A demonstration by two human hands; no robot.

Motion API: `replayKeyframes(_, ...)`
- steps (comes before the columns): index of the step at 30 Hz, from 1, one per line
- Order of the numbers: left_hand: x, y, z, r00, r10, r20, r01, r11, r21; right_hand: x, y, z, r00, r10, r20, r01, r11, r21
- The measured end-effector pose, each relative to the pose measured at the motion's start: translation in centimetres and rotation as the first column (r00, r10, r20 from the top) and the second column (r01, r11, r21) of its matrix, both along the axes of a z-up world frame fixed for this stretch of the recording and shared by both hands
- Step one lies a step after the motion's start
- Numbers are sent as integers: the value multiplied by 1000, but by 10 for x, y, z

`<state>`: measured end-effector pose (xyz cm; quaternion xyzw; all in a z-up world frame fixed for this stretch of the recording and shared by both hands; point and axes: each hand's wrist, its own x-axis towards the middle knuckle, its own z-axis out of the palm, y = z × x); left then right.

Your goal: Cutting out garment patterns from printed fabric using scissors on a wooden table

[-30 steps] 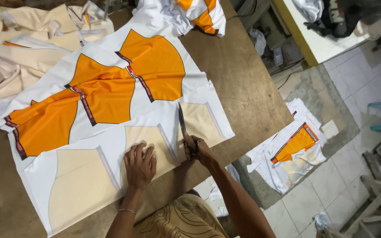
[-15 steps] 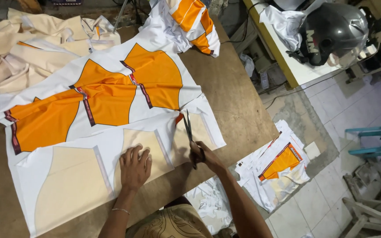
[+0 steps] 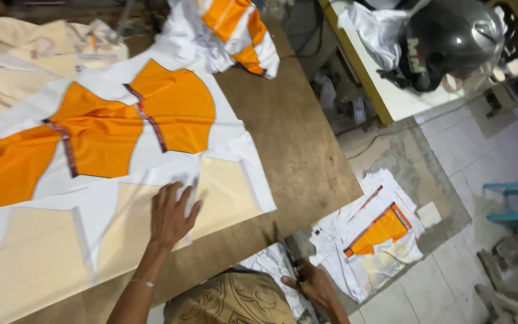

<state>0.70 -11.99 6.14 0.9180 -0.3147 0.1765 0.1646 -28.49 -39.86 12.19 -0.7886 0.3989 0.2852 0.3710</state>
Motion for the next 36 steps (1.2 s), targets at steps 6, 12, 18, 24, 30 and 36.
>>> replayKeyframes(6, -31, -106, -28, 968, -108, -226, 111, 994, 1, 20, -17, -25, 972, 209, 105, -214, 976, 37)
replayKeyframes(12, -39, -115, -29, 991, -81, -109, 83, 996, 14, 55, -12, -14, 972, 49, 230, -80, 989, 127)
replayKeyframes(18, -38, -116, -34, 989, -70, -127, 74, 997, 28, 68, 1, -6, 980, -69, 187, 34, 983, 182)
replayKeyframes(24, -36, -116, -33, 991, -73, -111, 75, 997, 19, 81, -3, 25, 972, -153, 178, 97, 953, 287)
replayKeyframes(30, -35, -117, -33, 991, -75, -112, 74, 997, -22, 71, -13, -11, 952, -252, 175, 187, 928, 321)
replayKeyframes(36, -36, -115, -42, 980, -26, -196, 39, 997, 61, 73, -20, -27, 976, -108, 190, 60, 968, 245)
